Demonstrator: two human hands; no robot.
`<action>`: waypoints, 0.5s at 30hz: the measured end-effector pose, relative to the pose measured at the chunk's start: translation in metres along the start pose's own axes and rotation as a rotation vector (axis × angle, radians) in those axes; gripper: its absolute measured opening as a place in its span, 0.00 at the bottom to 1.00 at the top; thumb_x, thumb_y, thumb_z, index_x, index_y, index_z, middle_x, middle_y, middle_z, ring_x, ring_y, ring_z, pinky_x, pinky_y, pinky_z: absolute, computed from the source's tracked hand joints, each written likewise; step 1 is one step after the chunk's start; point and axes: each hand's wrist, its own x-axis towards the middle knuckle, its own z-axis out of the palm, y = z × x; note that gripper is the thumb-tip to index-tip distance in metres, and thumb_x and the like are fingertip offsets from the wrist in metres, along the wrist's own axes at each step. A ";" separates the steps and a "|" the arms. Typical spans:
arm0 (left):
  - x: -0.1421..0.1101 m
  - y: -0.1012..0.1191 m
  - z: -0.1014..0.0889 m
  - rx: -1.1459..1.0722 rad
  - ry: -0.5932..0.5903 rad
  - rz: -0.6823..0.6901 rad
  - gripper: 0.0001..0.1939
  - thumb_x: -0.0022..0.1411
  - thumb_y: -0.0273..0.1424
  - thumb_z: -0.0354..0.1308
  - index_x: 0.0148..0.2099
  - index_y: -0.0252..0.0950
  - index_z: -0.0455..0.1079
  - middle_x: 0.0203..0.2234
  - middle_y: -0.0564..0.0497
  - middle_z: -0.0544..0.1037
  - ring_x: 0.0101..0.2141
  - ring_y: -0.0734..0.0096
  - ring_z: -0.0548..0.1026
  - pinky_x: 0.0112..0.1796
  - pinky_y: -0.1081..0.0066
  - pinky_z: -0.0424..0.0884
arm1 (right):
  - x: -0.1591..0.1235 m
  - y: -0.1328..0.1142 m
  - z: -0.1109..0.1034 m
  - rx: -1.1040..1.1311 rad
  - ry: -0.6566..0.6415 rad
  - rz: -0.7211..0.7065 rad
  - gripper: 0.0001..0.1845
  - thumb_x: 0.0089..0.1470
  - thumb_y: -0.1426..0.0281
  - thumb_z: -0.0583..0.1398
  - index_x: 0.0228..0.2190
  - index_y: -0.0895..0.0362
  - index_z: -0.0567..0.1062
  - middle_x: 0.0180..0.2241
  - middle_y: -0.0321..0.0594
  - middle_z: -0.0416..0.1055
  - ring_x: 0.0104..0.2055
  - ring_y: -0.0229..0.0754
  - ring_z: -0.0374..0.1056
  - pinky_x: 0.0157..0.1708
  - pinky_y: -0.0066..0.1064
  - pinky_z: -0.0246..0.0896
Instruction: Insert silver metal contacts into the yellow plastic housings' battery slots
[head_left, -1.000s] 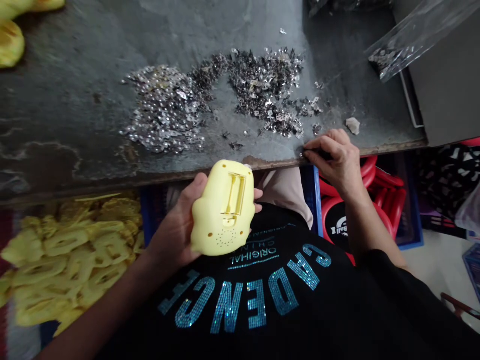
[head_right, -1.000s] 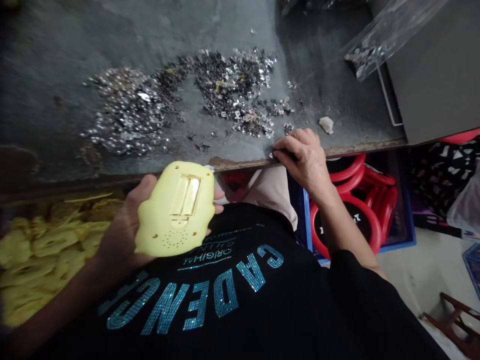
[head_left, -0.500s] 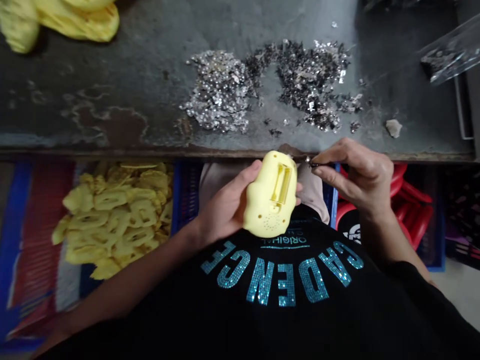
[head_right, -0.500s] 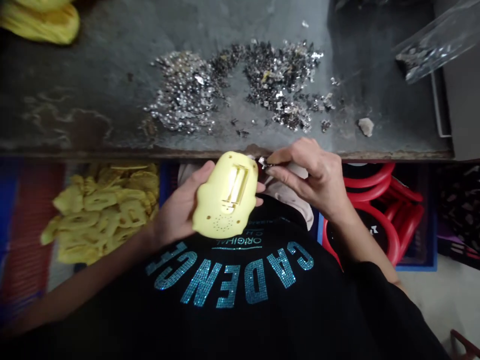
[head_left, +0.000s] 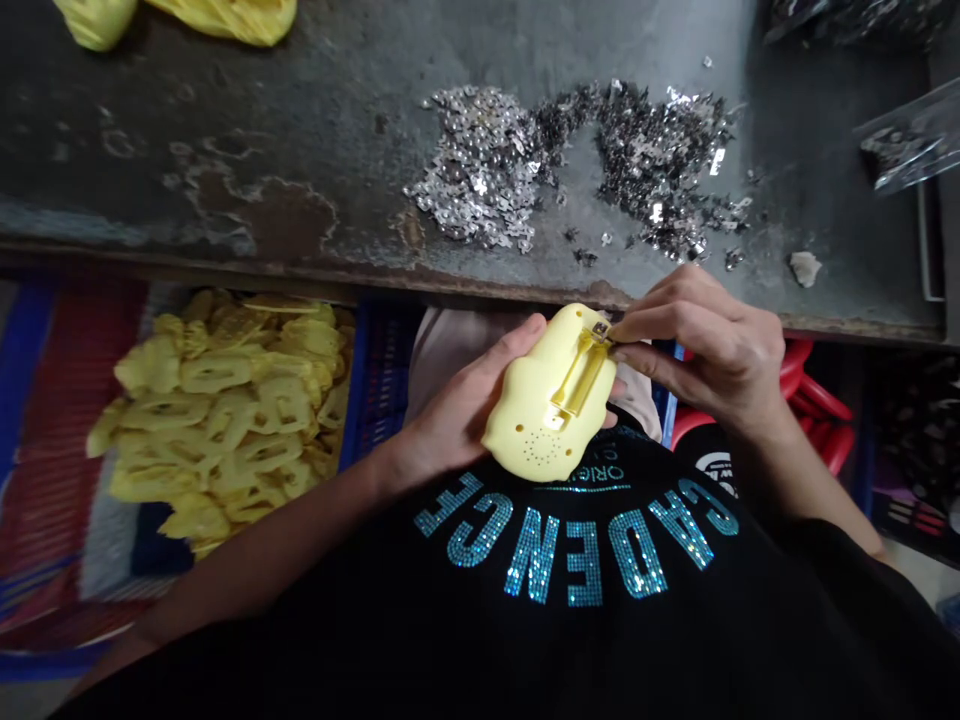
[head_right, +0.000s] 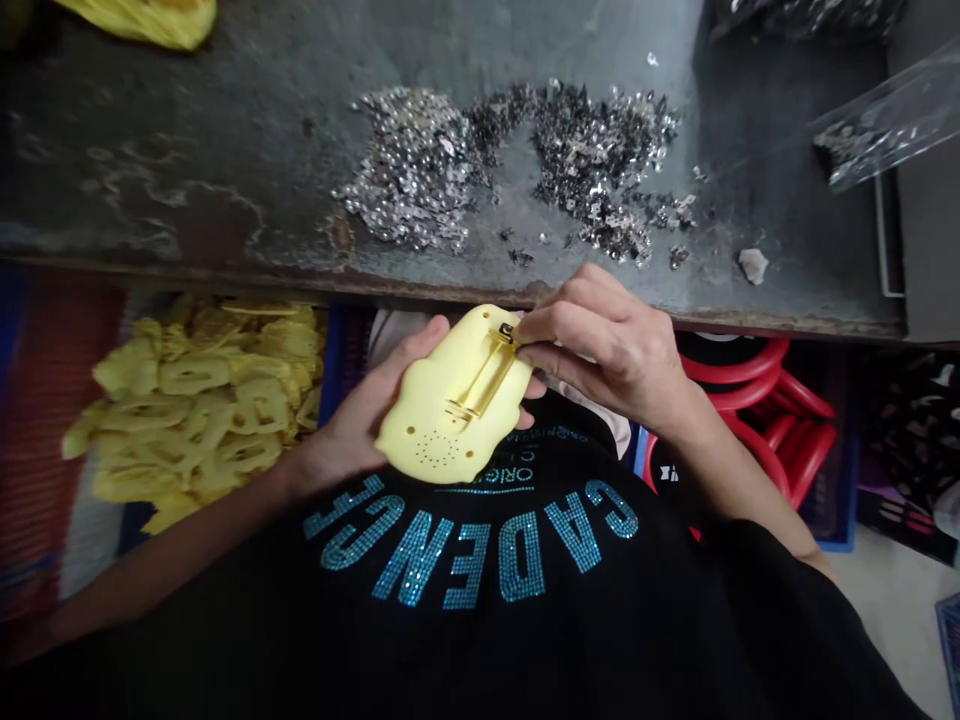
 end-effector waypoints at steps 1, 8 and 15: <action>0.000 0.000 -0.001 0.000 0.003 -0.006 0.32 0.77 0.57 0.64 0.65 0.36 0.80 0.47 0.43 0.93 0.43 0.53 0.92 0.49 0.62 0.87 | 0.000 0.000 0.000 -0.003 -0.006 -0.006 0.06 0.77 0.62 0.69 0.50 0.49 0.86 0.42 0.38 0.86 0.41 0.45 0.80 0.42 0.40 0.76; -0.005 -0.001 0.008 0.018 0.078 -0.032 0.33 0.80 0.56 0.58 0.69 0.34 0.79 0.43 0.44 0.92 0.43 0.51 0.92 0.48 0.62 0.86 | 0.000 -0.008 -0.005 -0.112 -0.032 -0.051 0.10 0.76 0.69 0.68 0.55 0.48 0.83 0.45 0.38 0.86 0.44 0.45 0.80 0.46 0.40 0.78; -0.005 -0.001 0.016 0.057 0.078 0.003 0.34 0.82 0.57 0.57 0.72 0.37 0.78 0.41 0.47 0.92 0.45 0.52 0.92 0.51 0.61 0.87 | 0.000 -0.015 -0.008 -0.263 -0.100 -0.156 0.10 0.75 0.75 0.68 0.55 0.54 0.80 0.47 0.42 0.85 0.45 0.45 0.77 0.45 0.39 0.80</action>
